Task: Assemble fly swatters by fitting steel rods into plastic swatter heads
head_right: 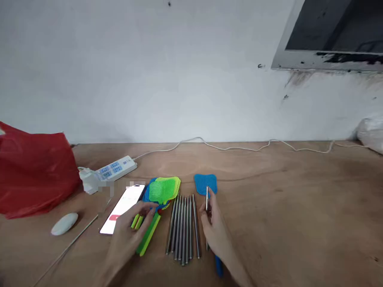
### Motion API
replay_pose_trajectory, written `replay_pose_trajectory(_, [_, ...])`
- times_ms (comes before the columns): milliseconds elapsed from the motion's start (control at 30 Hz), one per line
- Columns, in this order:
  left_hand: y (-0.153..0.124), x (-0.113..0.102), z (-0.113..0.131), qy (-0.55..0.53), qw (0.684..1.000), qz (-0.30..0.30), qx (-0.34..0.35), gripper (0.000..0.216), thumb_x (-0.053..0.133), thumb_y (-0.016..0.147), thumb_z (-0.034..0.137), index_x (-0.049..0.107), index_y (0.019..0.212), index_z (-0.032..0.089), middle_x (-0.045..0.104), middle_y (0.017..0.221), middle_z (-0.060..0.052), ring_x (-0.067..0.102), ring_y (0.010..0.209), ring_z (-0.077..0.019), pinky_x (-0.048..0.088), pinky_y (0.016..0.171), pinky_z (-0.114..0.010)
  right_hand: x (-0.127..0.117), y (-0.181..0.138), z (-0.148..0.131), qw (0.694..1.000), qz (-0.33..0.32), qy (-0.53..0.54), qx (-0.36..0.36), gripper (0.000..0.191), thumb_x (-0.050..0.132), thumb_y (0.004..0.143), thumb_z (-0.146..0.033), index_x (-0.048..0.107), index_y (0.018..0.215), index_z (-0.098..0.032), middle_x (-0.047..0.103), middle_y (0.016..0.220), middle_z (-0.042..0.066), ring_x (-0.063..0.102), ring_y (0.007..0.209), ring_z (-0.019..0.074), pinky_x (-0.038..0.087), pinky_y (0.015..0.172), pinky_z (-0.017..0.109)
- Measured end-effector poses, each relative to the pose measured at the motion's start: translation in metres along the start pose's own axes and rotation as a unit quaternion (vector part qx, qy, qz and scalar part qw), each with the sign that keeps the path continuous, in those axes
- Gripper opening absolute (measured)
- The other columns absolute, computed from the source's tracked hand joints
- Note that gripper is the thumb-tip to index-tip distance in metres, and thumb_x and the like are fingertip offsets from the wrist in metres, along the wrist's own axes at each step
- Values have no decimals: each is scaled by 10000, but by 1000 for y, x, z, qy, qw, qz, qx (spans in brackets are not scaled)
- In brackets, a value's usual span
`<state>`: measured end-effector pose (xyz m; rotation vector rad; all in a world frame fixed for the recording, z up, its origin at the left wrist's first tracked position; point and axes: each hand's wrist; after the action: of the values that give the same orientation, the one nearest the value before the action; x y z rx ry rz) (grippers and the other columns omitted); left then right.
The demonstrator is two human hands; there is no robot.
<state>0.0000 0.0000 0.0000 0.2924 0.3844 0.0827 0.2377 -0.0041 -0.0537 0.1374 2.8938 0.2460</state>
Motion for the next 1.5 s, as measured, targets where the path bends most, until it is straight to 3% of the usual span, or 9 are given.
replay_pose_trajectory(133, [0, -2, -5, -213, 966, 68, -129, 95, 742, 755, 279, 734, 809, 201, 624, 711, 0, 566, 713, -174, 458, 689, -266, 3, 3, 3, 997, 38, -61, -20, 568, 439, 935, -237, 342, 1489, -314, 631, 1023, 60, 632, 936, 244, 525, 874, 447])
replay_pose_trajectory(300, [4, -9, 7, -648, 691, 135, -291, 251, 524, 838, 272, 688, 998, 169, 672, 886, -74, 672, 860, -207, 545, 815, -374, 4, 4, 8, 990, 54, -121, -54, 503, 435, 915, -215, 464, 1410, -301, 632, 1136, 86, 633, 1004, 269, 529, 871, 464])
replay_pose_trajectory(367, [3, -9, 12, -691, 644, 139, -298, 386, 471, 875, 307, 630, 1188, 147, 680, 1087, -150, 669, 1045, -268, 549, 873, -438, 4, 4, 9, 987, 56, -140, -61, 484, 413, 911, -203, 489, 1381, -289, 631, 1149, 90, 634, 1014, 270, 528, 864, 463])
replay_pose_trajectory(667, [1, -4, -1, -687, 659, 74, -296, 616, 490, 938, 380, 356, 1508, 188, 555, 1420, -190, 562, 1283, -316, 503, 1012, -481, 2, 3, 11, 980, 38, -191, -36, 506, 447, 847, -181, 532, 1341, -246, 666, 954, 73, 665, 835, 248, 542, 708, 391])
replay_pose_trajectory(867, [-4, -2, 2, -697, 662, 34, -272, 796, 517, 912, 591, 223, 1565, 245, 434, 1530, -162, 418, 1396, -350, 274, 1168, -586, 1, 4, 16, 972, 18, -232, -30, 501, 436, 837, -161, 546, 1322, -219, 665, 878, 67, 652, 737, 236, 527, 673, 388])
replay_pose_trajectory(1000, [-7, -2, 6, -697, 668, 15, -258, 852, 487, 868, 711, 219, 1562, 293, 401, 1555, -131, 344, 1429, -385, 180, 1168, -663, 0, 5, 17, 966, 2, -255, -29, 480, 424, 817, -141, 582, 1268, -188, 670, 868, 79, 652, 716, 239, 527, 694, 403])
replay_pose_trajectory(1167, [-1, 1, 8, -677, 671, -13, -302, 633, 443, 965, 556, 339, 1505, 244, 501, 1474, -135, 410, 1402, -330, 301, 1168, -554, 0, 5, 13, 965, -5, -262, -29, 432, 461, 794, -140, 618, 1193, -194, 691, 915, 91, 672, 755, 249, 531, 703, 398])
replay_pose_trajectory(1333, [5, 5, 7, -625, 676, 44, -388, 296, 342, 1019, 193, 632, 1052, 142, 701, 997, -117, 714, 943, -217, 587, 794, -341, 1, 5, 5, 967, -10, -251, -37, 313, 493, 828, -187, 649, 1097, -224, 705, 988, 92, 680, 863, 258, 531, 724, 384])
replay_pose_trajectory(1500, [3, 2, 7, -665, 647, 43, -372, 468, 314, 1023, 148, 402, 567, 196, 377, 506, 52, 433, 386, -83, 393, 402, -226, -7, 3, 9, 965, 27, -260, -34, 284, 507, 886, -283, 643, 1131, -236, 708, 1052, 95, 679, 918, 270, 521, 761, 395])
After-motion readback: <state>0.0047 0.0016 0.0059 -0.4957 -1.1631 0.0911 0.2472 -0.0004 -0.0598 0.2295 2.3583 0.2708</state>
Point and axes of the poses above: each hand's wrist, its own y-axis towards the middle knuckle, its own x-axis out of the palm, z = x × y
